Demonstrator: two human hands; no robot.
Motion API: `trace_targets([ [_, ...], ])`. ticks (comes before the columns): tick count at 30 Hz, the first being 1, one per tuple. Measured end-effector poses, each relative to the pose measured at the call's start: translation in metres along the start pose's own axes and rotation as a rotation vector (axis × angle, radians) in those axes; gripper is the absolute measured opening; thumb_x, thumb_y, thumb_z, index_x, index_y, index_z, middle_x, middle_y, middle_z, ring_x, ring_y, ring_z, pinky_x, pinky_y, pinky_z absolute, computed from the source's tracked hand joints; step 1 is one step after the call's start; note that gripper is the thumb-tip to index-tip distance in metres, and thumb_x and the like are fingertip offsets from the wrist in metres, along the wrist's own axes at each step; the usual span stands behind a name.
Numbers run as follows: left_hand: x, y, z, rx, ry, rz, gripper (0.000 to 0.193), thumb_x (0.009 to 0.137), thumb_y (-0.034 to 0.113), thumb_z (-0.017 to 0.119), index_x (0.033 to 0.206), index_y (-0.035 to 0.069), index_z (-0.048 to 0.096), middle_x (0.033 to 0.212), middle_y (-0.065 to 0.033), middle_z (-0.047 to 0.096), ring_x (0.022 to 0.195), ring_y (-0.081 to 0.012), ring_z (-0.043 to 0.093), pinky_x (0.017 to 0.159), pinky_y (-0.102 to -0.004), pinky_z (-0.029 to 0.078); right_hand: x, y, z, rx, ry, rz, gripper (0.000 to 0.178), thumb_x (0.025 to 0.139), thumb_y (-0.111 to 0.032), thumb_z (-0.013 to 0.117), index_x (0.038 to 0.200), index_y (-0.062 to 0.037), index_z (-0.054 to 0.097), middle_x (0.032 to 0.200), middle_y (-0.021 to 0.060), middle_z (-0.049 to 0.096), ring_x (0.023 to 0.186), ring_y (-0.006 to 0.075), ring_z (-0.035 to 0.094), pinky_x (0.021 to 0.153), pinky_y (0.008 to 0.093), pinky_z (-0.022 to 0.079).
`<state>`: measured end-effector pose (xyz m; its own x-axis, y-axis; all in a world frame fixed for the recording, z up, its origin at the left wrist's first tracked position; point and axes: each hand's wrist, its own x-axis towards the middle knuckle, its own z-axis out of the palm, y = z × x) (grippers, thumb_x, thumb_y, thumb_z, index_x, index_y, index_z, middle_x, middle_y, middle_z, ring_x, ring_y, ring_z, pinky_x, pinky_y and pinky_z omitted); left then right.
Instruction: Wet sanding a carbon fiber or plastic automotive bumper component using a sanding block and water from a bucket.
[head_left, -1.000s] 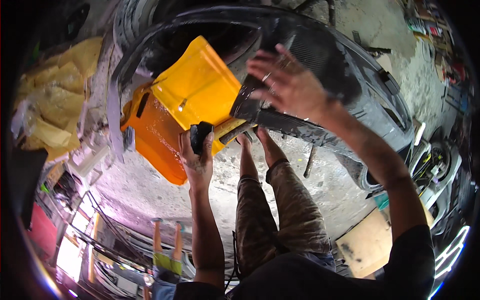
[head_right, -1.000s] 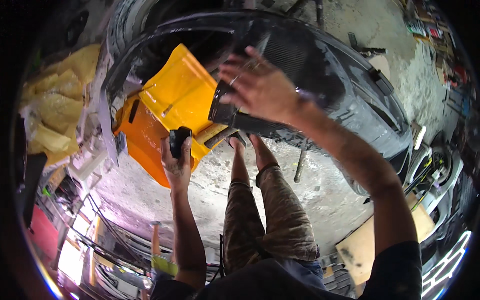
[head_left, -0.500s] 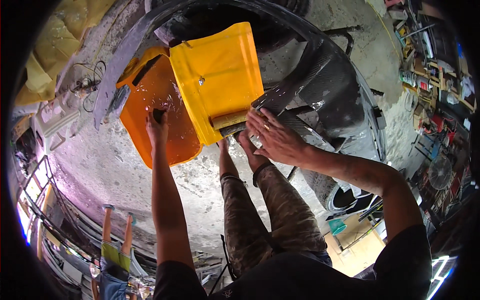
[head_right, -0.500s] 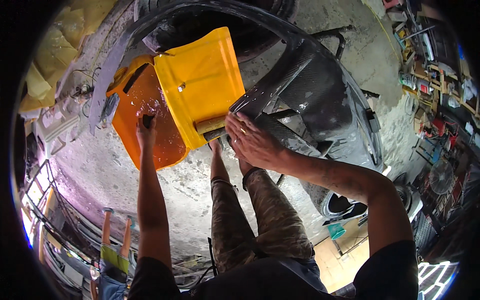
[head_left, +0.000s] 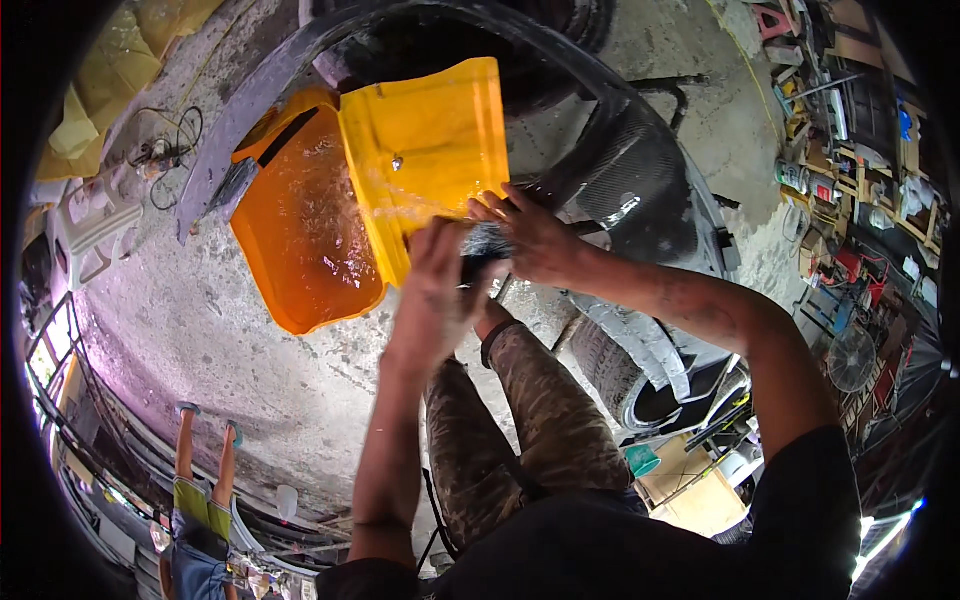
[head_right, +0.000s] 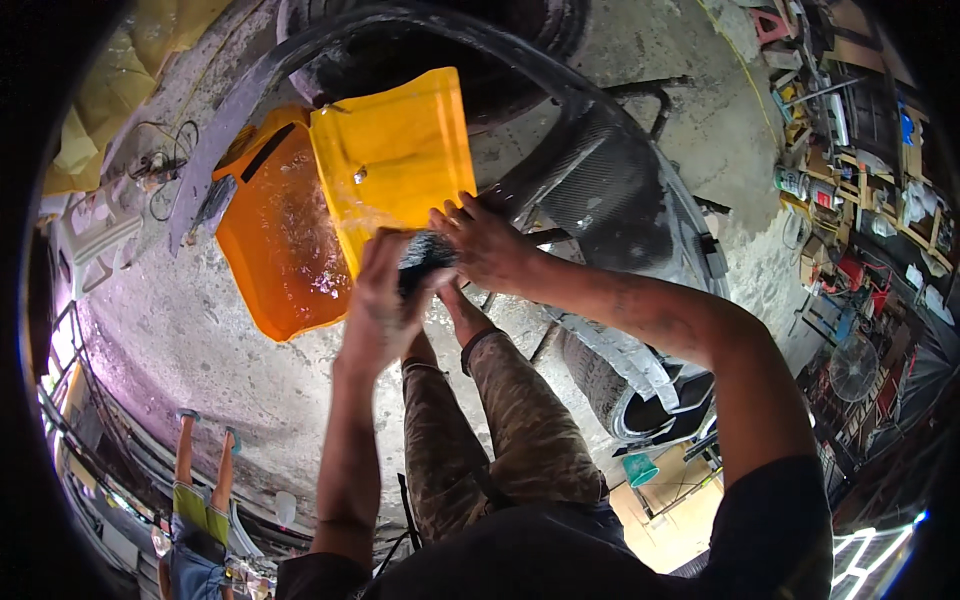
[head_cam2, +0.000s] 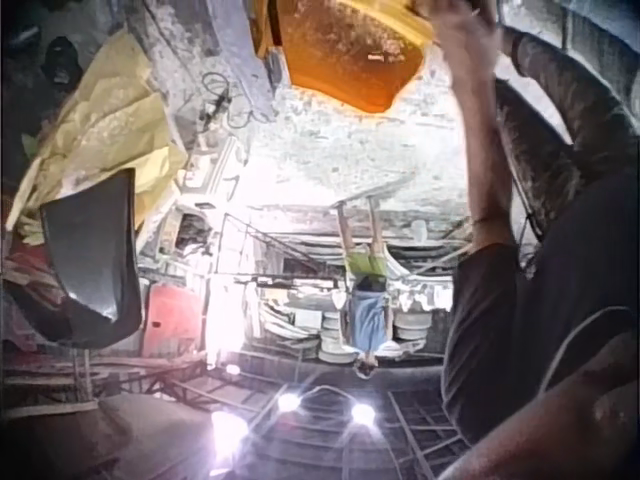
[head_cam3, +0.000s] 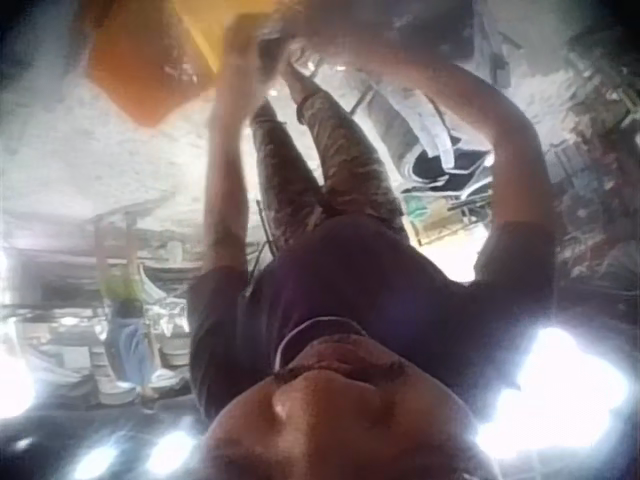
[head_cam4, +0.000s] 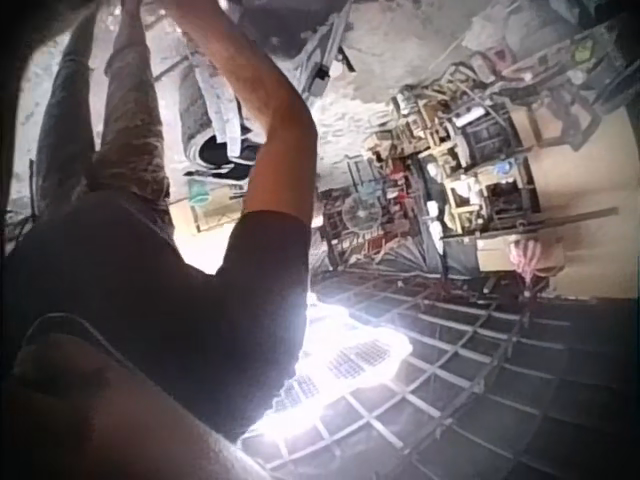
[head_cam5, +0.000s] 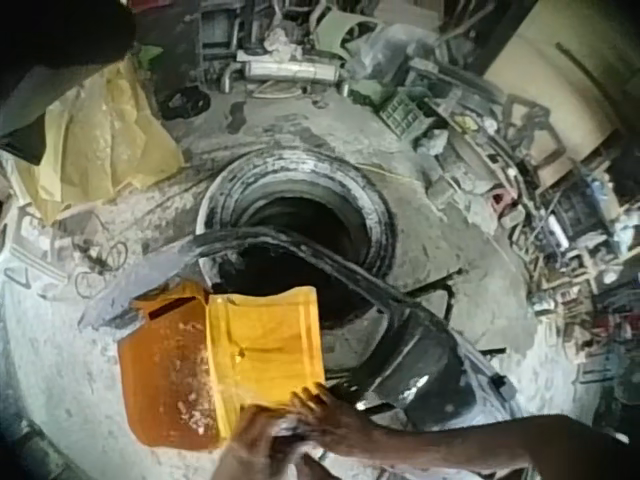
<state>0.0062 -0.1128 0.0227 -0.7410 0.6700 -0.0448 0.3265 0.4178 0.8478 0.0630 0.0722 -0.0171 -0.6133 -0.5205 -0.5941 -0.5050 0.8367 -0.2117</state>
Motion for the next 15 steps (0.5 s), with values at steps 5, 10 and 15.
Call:
trace_targets([
  [5,0.021,0.033,0.017,-0.110,0.020,-0.136,0.041,0.086,0.012,0.075,0.120,0.000,0.057,0.109,-0.0192,0.061,0.105,-0.0374,0.058,0.091,-0.0446,0.047,-0.013,0.035,0.042,0.046,0.545,-0.163,0.054,0.096,-0.038,0.057,0.143,-0.0123,0.051,0.150,0.0100,0.047,0.145,0.0273,0.035,0.123,0.0477,0.019],
  [10,-0.016,-0.006,-0.004,-0.139,0.125,-0.320,0.035,0.087,0.007,0.074,0.118,0.000,0.059,0.107,-0.0182,0.063,0.098,-0.0352,0.063,0.083,-0.0384,0.050,-0.033,0.057,0.010,-0.129,0.281,-0.038,0.064,0.098,-0.049,0.052,0.150,-0.0122,0.043,0.148,0.0048,0.049,0.142,0.0250,0.037,0.121,0.0474,0.022],
  [15,-0.057,-0.067,-0.027,0.101,0.130,-0.348,0.033,0.087,0.011,0.075,0.114,0.000,0.060,0.102,-0.0168,0.063,0.093,-0.0360,0.062,0.082,-0.0394,0.050,-0.040,0.057,0.003,-0.057,0.313,-0.038,0.072,0.094,-0.051,0.058,0.149,-0.0065,0.044,0.146,0.0077,0.050,0.137,0.0267,0.042,0.118,0.0485,0.026],
])
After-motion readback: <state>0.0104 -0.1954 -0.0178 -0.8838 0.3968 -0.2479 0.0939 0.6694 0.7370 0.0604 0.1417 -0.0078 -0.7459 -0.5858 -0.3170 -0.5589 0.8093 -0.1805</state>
